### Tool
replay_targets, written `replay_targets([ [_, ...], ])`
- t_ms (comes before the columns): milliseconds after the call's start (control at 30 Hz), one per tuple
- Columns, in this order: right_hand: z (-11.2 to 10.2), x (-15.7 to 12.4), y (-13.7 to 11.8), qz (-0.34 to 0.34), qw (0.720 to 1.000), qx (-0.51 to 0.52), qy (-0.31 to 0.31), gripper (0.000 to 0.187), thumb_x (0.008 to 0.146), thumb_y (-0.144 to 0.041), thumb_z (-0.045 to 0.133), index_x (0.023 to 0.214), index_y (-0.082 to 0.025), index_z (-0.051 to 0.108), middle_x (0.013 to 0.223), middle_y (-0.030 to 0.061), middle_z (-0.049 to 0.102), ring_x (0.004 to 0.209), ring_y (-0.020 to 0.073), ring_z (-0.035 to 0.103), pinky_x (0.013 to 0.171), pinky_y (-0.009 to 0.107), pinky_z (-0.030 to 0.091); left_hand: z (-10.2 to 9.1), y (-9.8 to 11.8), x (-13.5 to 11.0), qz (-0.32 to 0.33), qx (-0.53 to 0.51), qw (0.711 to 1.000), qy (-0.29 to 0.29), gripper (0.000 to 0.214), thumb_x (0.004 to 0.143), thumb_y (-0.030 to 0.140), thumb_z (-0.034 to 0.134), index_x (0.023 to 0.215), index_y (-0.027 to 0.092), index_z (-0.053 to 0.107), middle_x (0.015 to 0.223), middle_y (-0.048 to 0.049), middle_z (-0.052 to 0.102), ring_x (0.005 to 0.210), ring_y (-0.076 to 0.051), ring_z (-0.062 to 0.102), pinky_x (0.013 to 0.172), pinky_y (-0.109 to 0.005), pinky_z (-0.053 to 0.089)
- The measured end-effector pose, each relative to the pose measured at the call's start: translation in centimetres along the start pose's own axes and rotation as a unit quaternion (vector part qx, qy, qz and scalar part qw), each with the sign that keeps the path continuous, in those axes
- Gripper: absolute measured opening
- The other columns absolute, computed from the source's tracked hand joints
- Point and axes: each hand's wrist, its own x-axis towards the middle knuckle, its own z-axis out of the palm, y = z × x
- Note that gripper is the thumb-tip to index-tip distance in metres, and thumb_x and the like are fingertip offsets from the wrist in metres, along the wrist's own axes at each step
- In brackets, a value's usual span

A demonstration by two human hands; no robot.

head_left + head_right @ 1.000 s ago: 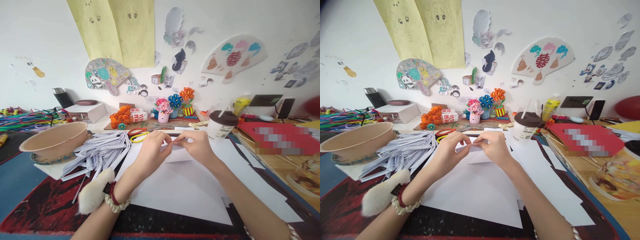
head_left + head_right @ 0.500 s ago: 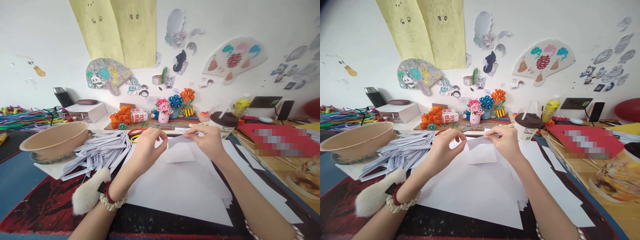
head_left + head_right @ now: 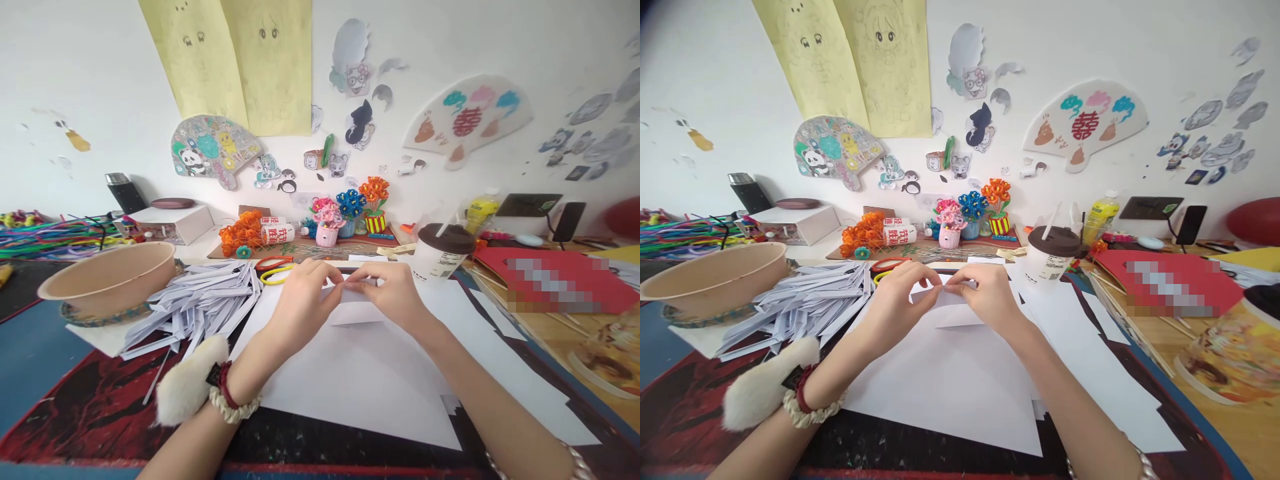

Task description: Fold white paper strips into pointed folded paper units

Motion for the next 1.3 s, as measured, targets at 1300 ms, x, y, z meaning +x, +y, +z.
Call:
replay_targets([
  [1300, -1.7, 0.4, 1.5, 0.021, 0.998, 0.048, 0.035, 0.008, 0.073, -0.019, 0.071, 0.065, -0.021, 0.073, 0.067, 0.0024, 0.073, 0.065, 0.0192, 0.066, 0.058, 0.030, 0.051, -1.1, -0.3, 0.1, -0.029, -0.022, 0.999, -0.014, 0.009, 0.080, 0.012, 0.056, 0.075, 0.019, 0.058, 0.076, -0.0001, 0.064, 0.072, -0.015, 0.056, 0.066, -0.027, 0.042],
])
